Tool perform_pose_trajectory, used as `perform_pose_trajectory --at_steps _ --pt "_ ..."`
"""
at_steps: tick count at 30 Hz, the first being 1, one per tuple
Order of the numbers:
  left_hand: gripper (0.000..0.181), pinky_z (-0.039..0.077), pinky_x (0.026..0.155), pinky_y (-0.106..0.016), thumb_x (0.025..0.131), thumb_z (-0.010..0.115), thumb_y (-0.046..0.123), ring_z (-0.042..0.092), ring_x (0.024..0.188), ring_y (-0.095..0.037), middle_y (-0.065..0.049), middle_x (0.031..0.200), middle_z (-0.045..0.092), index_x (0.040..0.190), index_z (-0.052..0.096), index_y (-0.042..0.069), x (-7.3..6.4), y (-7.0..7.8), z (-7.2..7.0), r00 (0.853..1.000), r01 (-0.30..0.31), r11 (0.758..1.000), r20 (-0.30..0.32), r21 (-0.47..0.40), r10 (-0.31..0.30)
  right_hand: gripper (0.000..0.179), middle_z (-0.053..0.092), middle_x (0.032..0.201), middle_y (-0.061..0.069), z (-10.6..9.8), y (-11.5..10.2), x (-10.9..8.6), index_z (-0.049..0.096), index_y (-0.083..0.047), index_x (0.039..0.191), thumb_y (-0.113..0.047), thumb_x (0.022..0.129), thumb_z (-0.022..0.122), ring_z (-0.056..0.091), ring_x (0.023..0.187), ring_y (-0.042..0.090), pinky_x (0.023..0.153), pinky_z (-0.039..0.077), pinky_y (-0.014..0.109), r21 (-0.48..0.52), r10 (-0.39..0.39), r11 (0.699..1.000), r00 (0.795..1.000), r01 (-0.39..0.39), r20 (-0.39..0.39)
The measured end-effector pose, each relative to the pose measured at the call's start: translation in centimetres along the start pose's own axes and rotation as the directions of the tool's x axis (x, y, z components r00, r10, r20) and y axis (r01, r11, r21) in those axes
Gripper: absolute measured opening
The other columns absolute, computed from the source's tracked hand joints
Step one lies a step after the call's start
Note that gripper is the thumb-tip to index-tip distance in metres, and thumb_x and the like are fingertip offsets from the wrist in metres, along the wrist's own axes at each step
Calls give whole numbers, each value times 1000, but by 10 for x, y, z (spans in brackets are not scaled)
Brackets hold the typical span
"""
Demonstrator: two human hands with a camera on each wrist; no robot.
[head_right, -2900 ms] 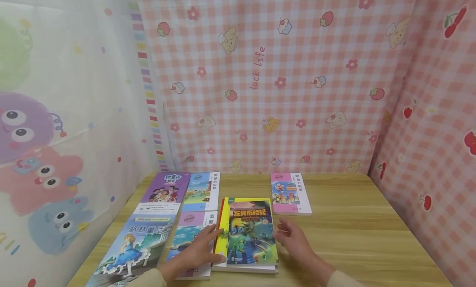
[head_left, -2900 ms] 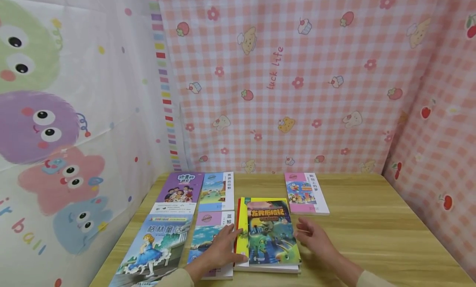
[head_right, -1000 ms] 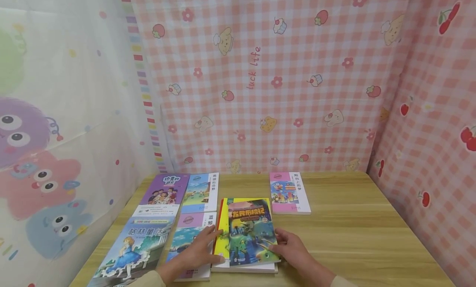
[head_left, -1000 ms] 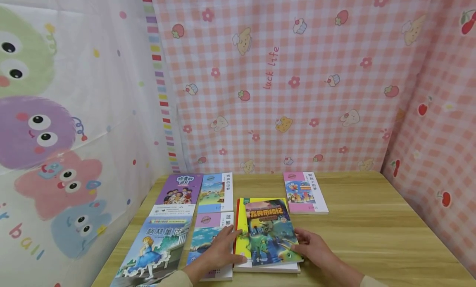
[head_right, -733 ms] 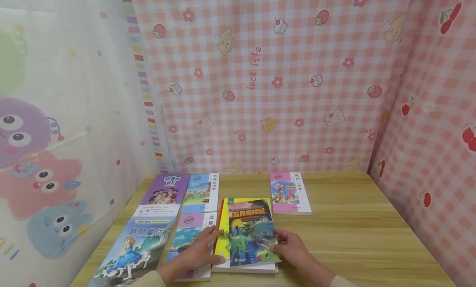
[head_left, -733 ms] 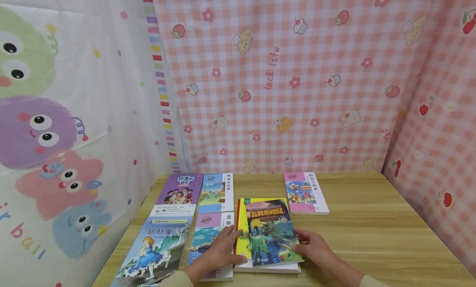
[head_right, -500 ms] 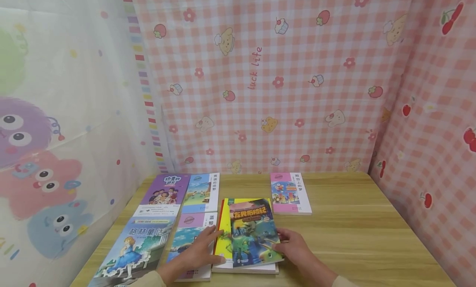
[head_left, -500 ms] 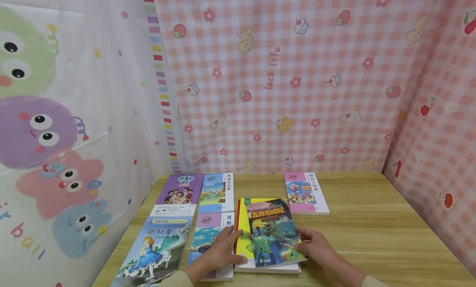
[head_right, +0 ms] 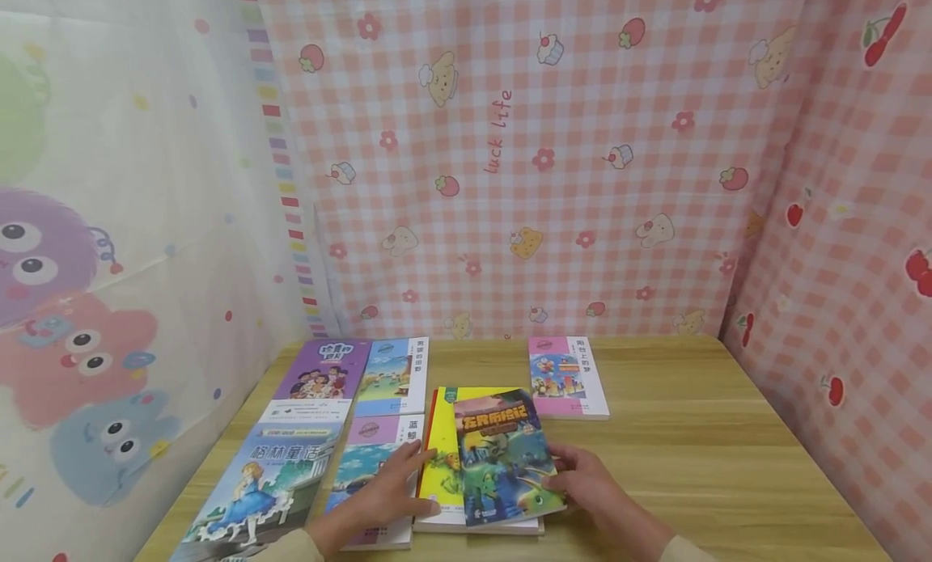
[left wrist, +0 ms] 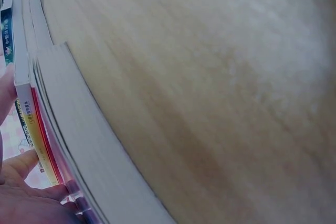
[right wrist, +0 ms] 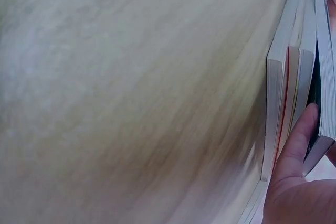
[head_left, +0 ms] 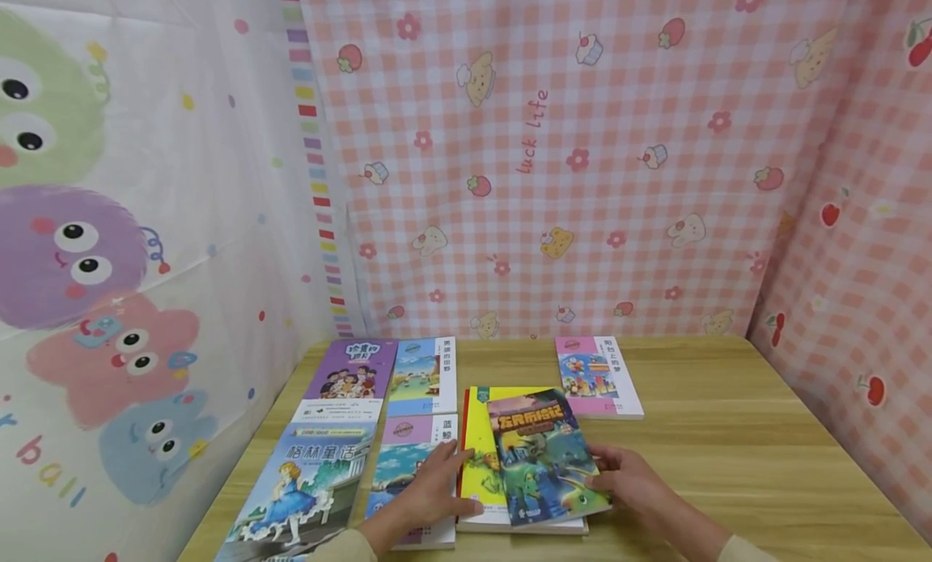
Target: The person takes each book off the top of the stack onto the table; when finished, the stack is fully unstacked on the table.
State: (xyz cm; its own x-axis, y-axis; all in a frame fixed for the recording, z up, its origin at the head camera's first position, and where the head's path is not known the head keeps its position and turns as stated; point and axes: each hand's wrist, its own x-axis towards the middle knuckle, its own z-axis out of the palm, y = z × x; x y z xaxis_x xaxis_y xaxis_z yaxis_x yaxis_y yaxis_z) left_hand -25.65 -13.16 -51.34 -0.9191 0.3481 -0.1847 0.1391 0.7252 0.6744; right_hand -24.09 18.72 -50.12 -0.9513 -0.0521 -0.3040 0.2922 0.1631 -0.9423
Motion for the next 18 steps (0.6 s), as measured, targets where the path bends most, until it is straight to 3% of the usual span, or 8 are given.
perform_pose_trajectory --at_steps 6,18 --pt "84 10 113 -68 79 83 40 14 147 -42 -18 161 22 149 45 14 0 0 1 1000 28 1000 2 -11 -28 64 65 108 15 -4 3 2 38 12 144 9 86 65 68 80 24 70 59 39 24 -8 1000 999 7 40" --pt "82 10 112 -69 79 84 37 14 147 -43 -19 160 23 149 46 13 -1 2 0 1000 2 1000 -3 -9 -2 68 63 116 15 -13 2 3 28 13 148 7 89 61 69 86 28 76 59 42 145 -35 989 992 18 118"
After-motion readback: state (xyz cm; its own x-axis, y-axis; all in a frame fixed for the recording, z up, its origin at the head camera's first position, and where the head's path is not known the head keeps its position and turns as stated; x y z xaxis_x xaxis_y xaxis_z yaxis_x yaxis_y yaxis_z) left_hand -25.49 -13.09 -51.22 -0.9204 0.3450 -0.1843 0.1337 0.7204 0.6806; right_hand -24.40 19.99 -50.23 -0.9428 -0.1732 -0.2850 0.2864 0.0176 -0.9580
